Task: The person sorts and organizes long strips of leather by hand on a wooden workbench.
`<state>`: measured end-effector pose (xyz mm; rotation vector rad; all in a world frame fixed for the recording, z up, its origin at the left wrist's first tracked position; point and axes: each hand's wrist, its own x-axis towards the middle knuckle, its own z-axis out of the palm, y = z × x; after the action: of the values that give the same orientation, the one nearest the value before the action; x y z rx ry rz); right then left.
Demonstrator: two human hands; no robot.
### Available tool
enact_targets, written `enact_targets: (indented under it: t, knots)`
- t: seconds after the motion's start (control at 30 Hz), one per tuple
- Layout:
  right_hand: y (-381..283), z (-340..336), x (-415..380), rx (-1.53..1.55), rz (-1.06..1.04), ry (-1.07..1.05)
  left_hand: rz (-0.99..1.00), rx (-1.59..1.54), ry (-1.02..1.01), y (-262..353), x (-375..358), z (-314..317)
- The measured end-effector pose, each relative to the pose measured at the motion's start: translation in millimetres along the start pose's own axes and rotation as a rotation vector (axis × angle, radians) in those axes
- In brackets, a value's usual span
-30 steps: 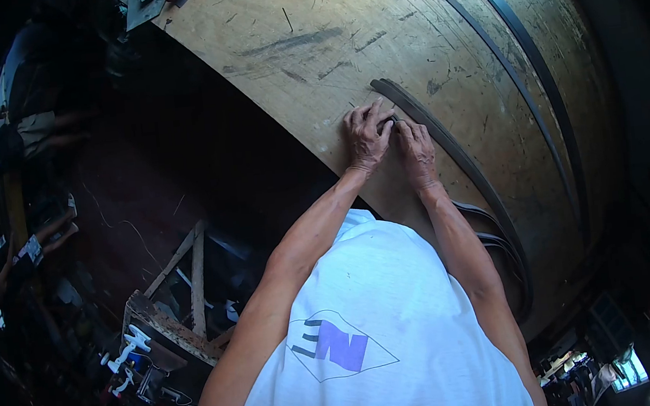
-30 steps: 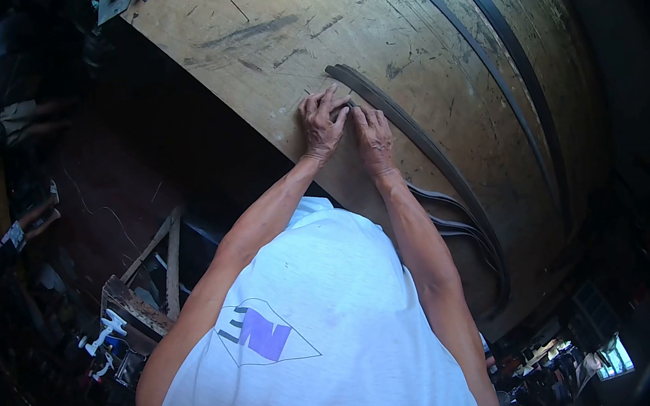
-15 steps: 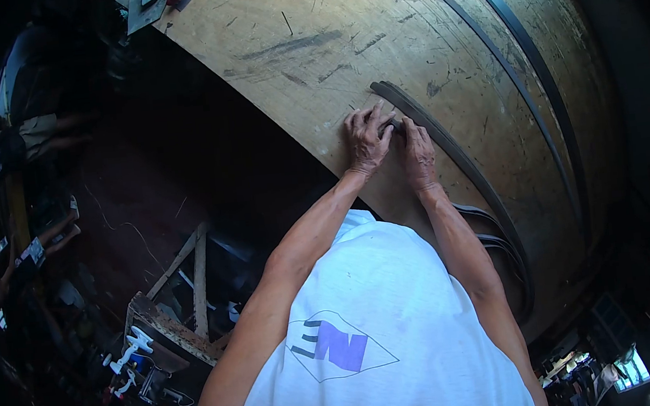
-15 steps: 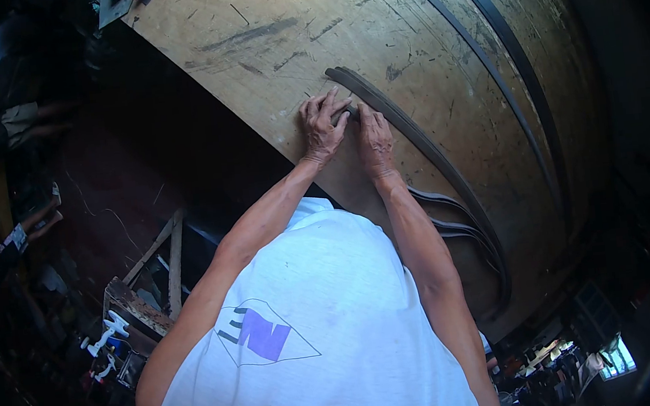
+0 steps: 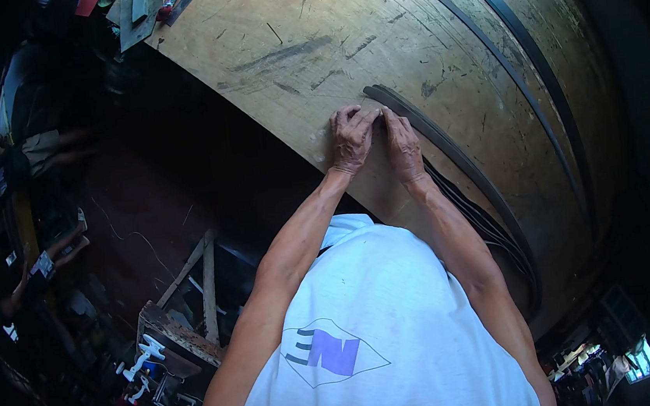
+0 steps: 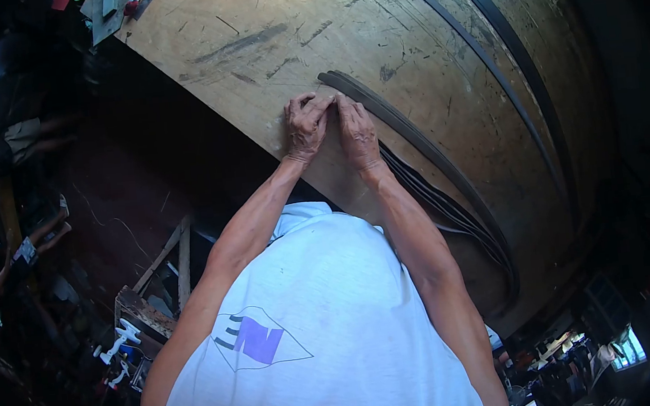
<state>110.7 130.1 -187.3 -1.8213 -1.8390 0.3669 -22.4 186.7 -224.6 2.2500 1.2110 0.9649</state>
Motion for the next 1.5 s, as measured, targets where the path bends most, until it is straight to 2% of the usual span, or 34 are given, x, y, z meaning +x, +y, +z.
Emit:
enact_targets:
  t: [0.13, 0.27, 0.57, 0.67, 0.77, 0.87, 0.97, 1.17, 1.37, 1.5]
  knots:
    - [-10, -20, 10, 0.103, 0.064, -0.028, 0.038, -0.036, -0.038, -3, 8, -3]
    - [11, -21, 21, -0.046, 0.145, 0.119, -0.036, -0.025, -0.019, -12, 20, -11]
    - [20, -17, 36, -0.131, 0.282, 0.053, -0.068, 0.004, -0.011, -10, 38, -6]
    - [17, -23, 36, -0.127, 0.216, 0.004, -0.049, -0.013, 0.004, -12, 35, -6]
    - [17, -26, 31, 0.029, 0.214, -0.067, -0.088, -0.05, -0.004, -12, 32, -8]
    - [10, -32, 24, 0.051, 0.241, -0.093, -0.081, -0.044, 0.005, -11, 29, -11]
    - [11, -31, 19, 0.037, 0.216, -0.095, -0.028, -0.067, -0.035, -17, 27, -14]
    - [9, -27, 28, 0.081, 0.152, -0.101, -0.082, -0.08, -0.024, -14, 26, -12]
    - [5, -17, 35, 0.174, 0.204, -0.016, -0.094, -0.068, -0.023, -12, 23, -11]
    - [2, -16, 35, 0.158, 0.248, -0.085, -0.079, -0.029, -0.031, -11, 22, -13]
